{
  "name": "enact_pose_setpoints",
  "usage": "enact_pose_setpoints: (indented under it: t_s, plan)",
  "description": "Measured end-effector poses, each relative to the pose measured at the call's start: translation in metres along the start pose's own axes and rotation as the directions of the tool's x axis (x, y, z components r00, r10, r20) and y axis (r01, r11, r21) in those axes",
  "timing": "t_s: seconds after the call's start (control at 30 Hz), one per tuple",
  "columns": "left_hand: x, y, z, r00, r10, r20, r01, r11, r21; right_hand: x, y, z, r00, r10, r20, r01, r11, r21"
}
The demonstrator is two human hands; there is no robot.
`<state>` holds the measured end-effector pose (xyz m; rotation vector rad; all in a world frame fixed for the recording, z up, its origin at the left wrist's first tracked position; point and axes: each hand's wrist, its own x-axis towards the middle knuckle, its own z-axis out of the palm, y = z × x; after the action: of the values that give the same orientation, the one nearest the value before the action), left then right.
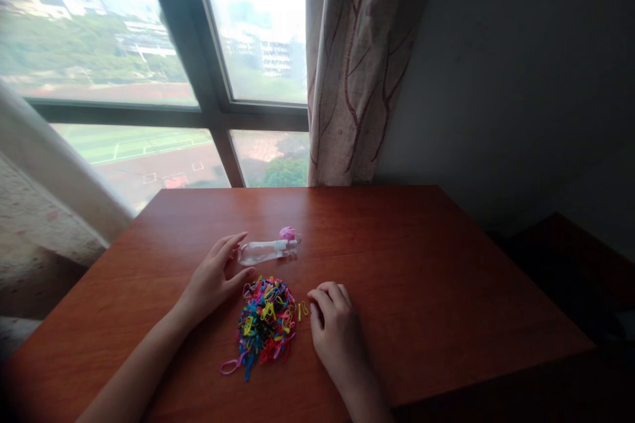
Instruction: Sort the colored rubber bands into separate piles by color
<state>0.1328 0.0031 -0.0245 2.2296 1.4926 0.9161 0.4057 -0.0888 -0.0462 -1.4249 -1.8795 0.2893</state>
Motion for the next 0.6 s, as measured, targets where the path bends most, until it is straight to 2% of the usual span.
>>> enact_pose_setpoints:
  t_s: [0.17, 0.23, 0.33, 0.43, 0.6]
  plan:
    - [-0.025, 0.012, -0.014, 0.98, -0.068, -0.187, 0.076, 0.996, 0.037, 0.001, -0.004, -0.001, 0.997, 0.019, 0.077, -0.017, 1.0, -0.022]
    - [-0.043, 0.02, -0.019, 0.979, -0.068, -0.19, 0.083, 0.994, 0.069, 0.002, -0.007, -0.002, 0.994, 0.032, 0.104, -0.027, 0.998, -0.05]
    - [-0.071, 0.032, -0.025, 0.999, -0.037, -0.013, 0.038, 0.992, 0.121, 0.003, -0.012, 0.0, 0.99, 0.053, 0.132, -0.04, 0.994, -0.101]
    - [-0.093, 0.042, -0.029, 0.991, -0.046, 0.129, 0.024, 0.985, 0.171, 0.005, -0.017, 0.004, 0.988, 0.066, 0.14, -0.05, 0.992, -0.112]
    - [-0.102, 0.051, -0.033, 0.955, -0.012, 0.297, -0.054, 0.976, 0.213, 0.008, -0.019, 0.006, 0.988, 0.082, 0.134, -0.072, 0.994, -0.078]
